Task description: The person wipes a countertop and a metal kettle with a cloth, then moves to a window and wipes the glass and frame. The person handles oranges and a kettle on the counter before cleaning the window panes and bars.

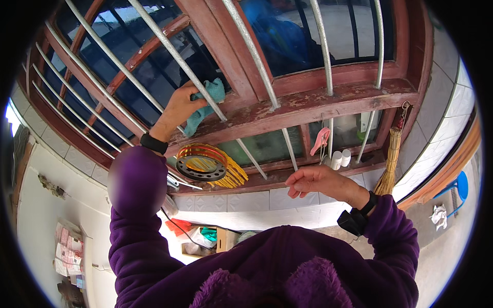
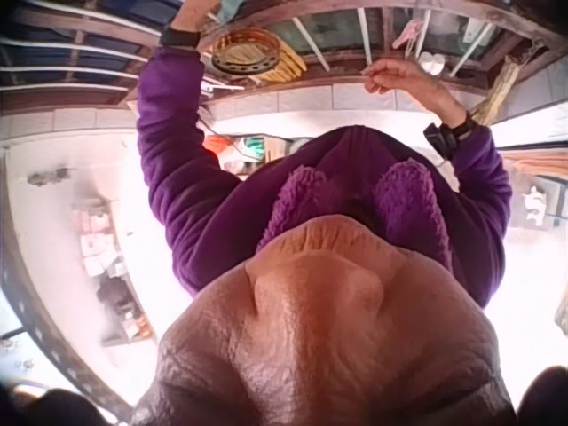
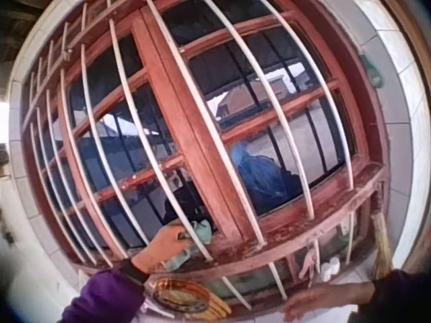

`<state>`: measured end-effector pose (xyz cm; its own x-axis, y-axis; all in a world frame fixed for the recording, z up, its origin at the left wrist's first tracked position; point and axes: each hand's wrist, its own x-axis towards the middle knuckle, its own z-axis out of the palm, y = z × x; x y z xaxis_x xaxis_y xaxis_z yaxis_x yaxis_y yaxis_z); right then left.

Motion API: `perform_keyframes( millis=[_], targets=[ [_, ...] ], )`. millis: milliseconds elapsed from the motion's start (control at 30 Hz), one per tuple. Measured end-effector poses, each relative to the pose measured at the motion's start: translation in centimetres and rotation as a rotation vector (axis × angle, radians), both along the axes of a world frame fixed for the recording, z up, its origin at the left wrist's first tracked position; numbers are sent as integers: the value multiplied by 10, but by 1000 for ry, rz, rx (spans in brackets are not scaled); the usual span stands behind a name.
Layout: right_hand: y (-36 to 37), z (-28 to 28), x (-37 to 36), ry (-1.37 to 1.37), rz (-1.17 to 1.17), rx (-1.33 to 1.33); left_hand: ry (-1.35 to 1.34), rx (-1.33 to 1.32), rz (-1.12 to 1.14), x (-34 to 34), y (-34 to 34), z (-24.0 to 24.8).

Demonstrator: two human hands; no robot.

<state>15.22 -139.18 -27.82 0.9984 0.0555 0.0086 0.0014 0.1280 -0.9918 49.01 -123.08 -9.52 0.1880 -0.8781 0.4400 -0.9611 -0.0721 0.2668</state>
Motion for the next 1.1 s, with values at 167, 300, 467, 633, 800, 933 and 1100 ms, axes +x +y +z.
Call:
perform_keyframes(
  millis=[167,300,467,633,800,933,1100],
  targets=[
    [4,-8,9,92,17,-18,112,-100,-85,3,3,-11],
    [12,-3,32,129,106,-23,-62,12,-7,-5,-1,-3],
    [18,-7,43,61,152,-116,-277,159,180,-19,6,10],
    [0,-22,9,111,42,-78,-490,123,408,-15,29,26],
    [-17,-27,-19,106,-65,-55,-338,-519,355,-6,37,62],
    [-13,-29,-20,75,-58,-45,-331,-623,509,-8,14,78],
    [-6,-33,-20,115,-24,-11,-308,-664,430,-13,-14,58]
  ],
)
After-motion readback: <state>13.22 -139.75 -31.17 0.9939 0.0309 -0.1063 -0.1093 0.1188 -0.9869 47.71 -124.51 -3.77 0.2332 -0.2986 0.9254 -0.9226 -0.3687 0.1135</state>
